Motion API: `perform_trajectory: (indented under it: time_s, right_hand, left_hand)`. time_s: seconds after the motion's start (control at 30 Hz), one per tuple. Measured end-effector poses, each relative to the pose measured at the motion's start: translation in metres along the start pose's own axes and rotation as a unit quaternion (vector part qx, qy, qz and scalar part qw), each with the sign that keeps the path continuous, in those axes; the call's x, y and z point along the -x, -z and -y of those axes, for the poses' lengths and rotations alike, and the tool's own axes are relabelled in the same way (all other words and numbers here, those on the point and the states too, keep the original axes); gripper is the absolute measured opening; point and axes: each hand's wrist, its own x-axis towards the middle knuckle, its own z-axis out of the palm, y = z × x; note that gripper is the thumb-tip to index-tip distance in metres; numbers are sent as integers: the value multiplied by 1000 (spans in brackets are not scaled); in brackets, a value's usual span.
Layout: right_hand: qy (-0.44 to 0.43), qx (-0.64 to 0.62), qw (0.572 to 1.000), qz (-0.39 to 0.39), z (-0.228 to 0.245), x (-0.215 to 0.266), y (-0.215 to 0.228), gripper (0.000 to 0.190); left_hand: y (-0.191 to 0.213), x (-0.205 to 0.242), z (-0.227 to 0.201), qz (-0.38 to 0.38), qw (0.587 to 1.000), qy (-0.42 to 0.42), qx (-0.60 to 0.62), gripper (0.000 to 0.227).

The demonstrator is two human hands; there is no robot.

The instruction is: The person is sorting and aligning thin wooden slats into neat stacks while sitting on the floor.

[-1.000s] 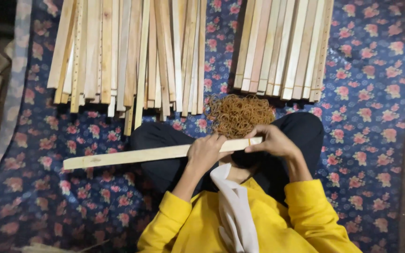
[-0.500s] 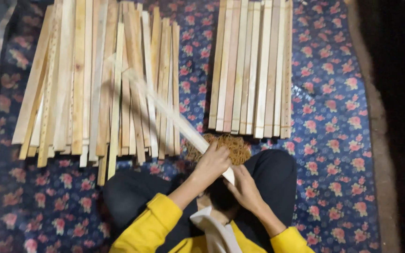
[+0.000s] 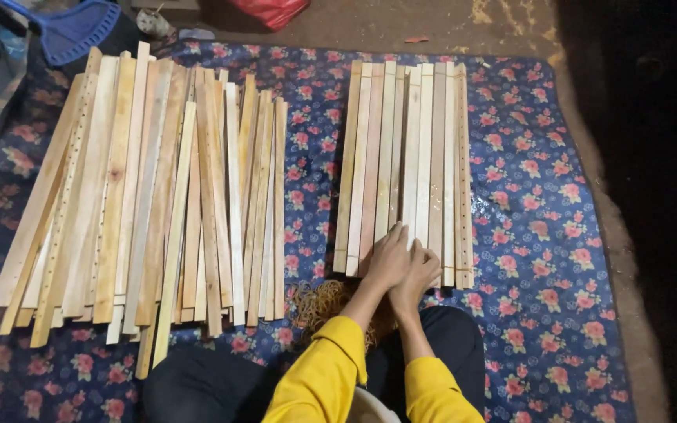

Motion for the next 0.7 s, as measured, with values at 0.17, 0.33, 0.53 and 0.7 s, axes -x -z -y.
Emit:
perform_trajectory:
  time_s: [0.17, 0.33, 0.53, 0.7]
  right_hand:
    - [99, 69, 993, -20, -45, -27, -26, 27]
    - [263, 157, 950, -52, -106, -44, -31, 31]
    - [322, 78, 937, 109, -86, 28, 13, 15]
    - [325, 403, 792, 324, -125, 88, 16, 42]
  left_hand:
    - [10, 12, 2, -54, 998, -3, -17, 59]
    - [10, 111, -6, -161, 973, 103, 131, 39]
    - [-8, 254, 45, -270, 857, 313, 309, 23]
    - [32, 310, 79, -293, 748, 372, 466, 25]
